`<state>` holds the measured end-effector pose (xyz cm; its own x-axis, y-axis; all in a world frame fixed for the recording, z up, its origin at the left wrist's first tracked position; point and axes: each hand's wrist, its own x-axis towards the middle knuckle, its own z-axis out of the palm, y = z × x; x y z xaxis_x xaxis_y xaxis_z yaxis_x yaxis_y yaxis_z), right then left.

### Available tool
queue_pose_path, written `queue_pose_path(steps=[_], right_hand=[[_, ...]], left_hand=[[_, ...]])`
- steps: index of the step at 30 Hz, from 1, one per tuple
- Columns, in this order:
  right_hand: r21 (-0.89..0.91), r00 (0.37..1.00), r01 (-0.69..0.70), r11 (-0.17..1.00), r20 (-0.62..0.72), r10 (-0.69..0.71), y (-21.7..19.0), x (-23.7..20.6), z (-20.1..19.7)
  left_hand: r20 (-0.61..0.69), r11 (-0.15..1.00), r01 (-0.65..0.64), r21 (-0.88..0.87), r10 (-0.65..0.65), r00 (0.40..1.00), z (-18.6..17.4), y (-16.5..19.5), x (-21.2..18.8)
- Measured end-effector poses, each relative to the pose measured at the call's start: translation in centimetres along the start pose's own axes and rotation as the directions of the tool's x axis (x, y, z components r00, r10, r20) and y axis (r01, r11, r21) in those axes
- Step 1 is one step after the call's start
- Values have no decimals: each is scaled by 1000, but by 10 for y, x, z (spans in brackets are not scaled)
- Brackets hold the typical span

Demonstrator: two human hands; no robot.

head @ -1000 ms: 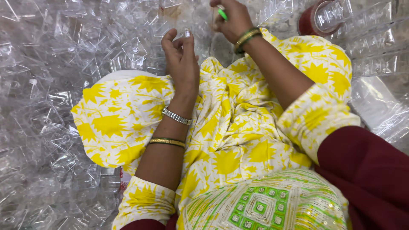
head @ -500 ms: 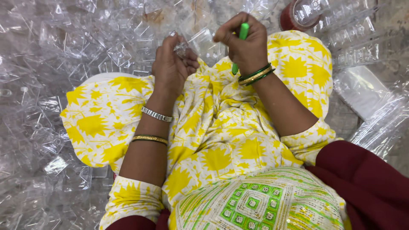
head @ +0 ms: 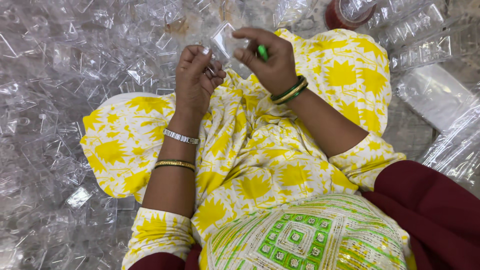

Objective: The person sits on the floor surrounded by piles of clear plastic boxes and marks each box with a green marker, handling the boxes one at a time on their lap and setting marked boxes aside.

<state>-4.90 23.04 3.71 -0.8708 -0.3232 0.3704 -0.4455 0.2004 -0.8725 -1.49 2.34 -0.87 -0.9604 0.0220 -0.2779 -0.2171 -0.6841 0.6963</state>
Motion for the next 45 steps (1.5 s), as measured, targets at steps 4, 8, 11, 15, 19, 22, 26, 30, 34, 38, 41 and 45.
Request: queue_pose_path(steps=[4,8,11,15,19,22,26,30,34,38,41,45], right_hand=[[-392,946,315,864,207,-251,-7,-3,0],[-336,963,239,911,204,-177,-4,0,6],[-240,978,166,956,164,-129,1,2,7],[-133,985,40,990,170,-17,6,1,4],[-173,986,38,984,165,-9,13,0,3],[-179,990,46,983,137,-21,21,0,4],[-199,999,-17,980,-36,10,35,5,1],[-123,956,-211,970,-231,179,47,17,-9],[-84,998,-54,995,-45,50,45,11,-7],[291,972,-232,928,112,208,35,10,-8],[558,902,-431,709,287,322,27,12,-19],[648,885,-443,619,425,190,17,9,-25]], left_hand=[[62,997,-38,62,34,998,1,-2,-1],[49,997,-57,48,55,997,2,-3,-1],[58,996,-58,73,54,997,3,-3,-2],[43,984,-61,168,55,998,4,-3,-2],[43,946,-65,317,54,998,5,-2,-3],[67,942,-71,328,52,996,6,-1,-4],[46,953,-71,296,60,997,8,0,-5],[31,970,-96,224,91,995,10,2,-7],[76,978,-125,168,114,991,12,4,-9],[164,980,-146,138,122,979,13,7,-11],[258,997,-62,52,46,965,13,8,-13],[206,995,75,-61,-61,977,14,10,-14]])
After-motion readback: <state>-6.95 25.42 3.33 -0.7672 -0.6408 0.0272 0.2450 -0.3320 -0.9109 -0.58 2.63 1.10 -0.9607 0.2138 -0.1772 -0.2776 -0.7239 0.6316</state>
